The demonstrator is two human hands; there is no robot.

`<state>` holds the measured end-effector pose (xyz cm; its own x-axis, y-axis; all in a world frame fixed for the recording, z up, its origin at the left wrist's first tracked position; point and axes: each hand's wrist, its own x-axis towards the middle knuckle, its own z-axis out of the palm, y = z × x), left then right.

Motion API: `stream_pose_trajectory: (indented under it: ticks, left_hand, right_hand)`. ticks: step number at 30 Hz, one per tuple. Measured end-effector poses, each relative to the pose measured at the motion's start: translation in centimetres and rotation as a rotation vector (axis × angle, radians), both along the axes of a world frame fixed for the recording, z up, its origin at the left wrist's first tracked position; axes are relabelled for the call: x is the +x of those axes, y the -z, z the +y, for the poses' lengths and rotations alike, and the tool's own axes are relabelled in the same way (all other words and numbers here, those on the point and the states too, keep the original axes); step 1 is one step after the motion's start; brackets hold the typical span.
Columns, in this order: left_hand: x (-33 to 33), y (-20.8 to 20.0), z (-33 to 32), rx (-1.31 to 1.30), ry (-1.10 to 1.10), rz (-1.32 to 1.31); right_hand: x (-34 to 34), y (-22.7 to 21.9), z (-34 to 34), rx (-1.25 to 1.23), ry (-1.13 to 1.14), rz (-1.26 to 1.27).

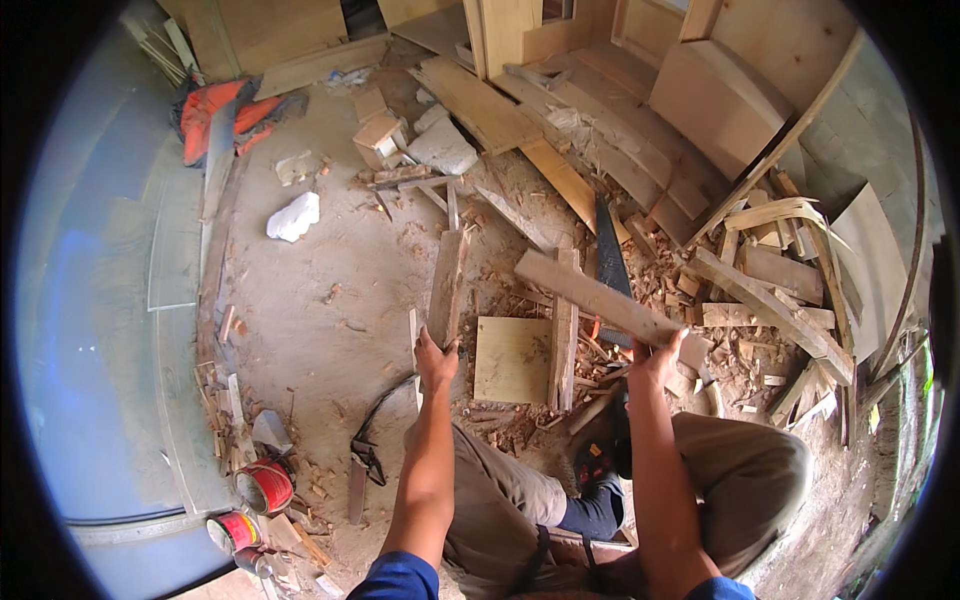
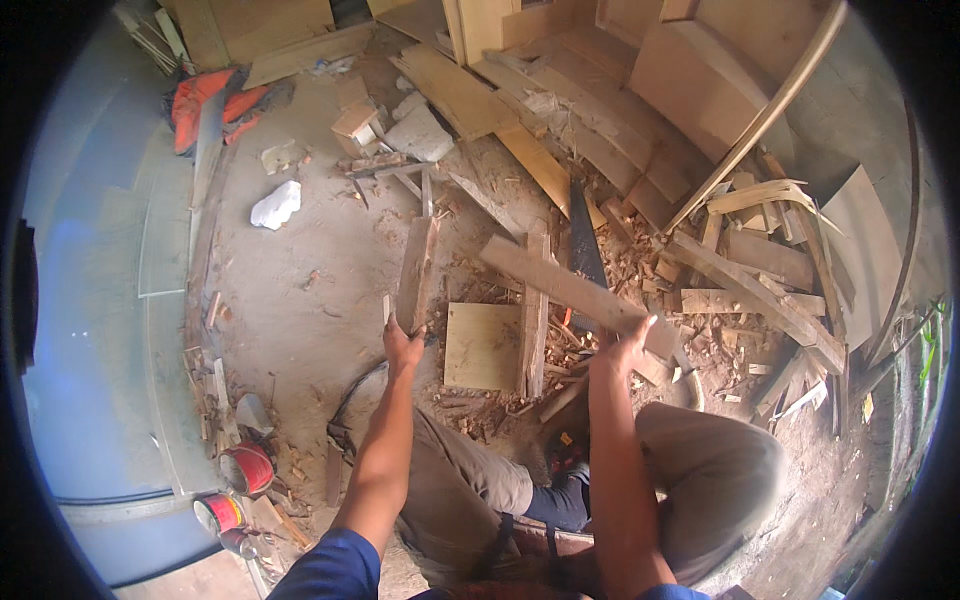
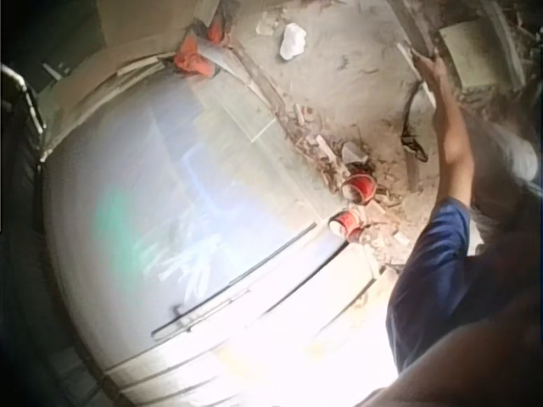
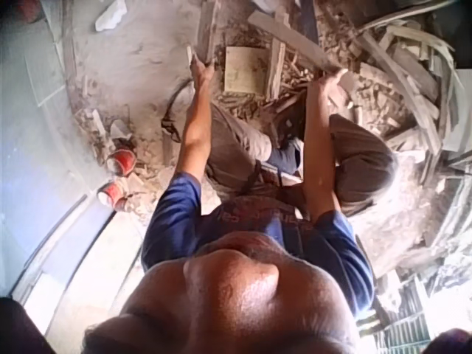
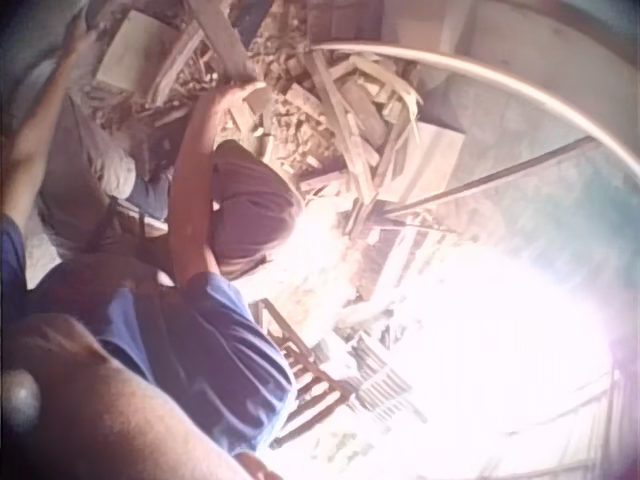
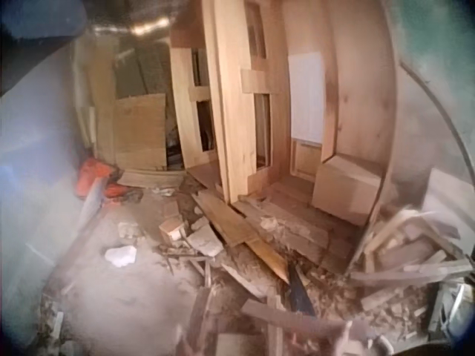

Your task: The person carves a piece of wood using a knife while sitting on the floor. They repeatedly scrape and shape the wood, then switch to a saw to cut a smaller piece of wood.

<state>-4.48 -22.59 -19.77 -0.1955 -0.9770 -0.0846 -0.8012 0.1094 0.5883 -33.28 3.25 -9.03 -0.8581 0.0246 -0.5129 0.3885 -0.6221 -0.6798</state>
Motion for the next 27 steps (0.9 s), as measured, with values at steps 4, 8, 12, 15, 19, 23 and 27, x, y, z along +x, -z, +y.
stream_pose_trajectory:
  ticks: [4,8,12,15,19,23,27]
  left_hand:
    - [1.0,-5.5,3.9,-0.052,-0.008,0.171]
    - [3.6,-11.4,4.5,-0.162,0.075,0.362]
    - [6.4,-18.1,5.0,-0.34,0.117,0.32]
    - [10.9,-24.9,5.8,-0.455,0.105,0.23]
    - [13.4,-30.8,6.5,-0.406,0.112,0.217]
    - [14.5,-34.7,7.0,-0.438,0.122,0.054]
    - [12.9,-29.5,4.4,-0.371,0.196,0.079]
  right_hand:
    - [-1.3,-7.4,-3.9,-0.003,0.069,-0.061]
    - [-2.6,-14.5,-6.8,0.069,0.023,0.279]
    - [-6.0,-21.3,-7.7,0.212,-0.116,0.466]
    - [-5.7,-25.8,-4.9,0.708,-0.42,0.585]
    - [-8.1,-26.3,-1.4,0.921,-0.388,0.867]
    - [-10.0,-24.1,0.9,0.974,-0.588,1.03]
    - [-15.6,-12.2,1.4,1.094,-0.997,1.216]
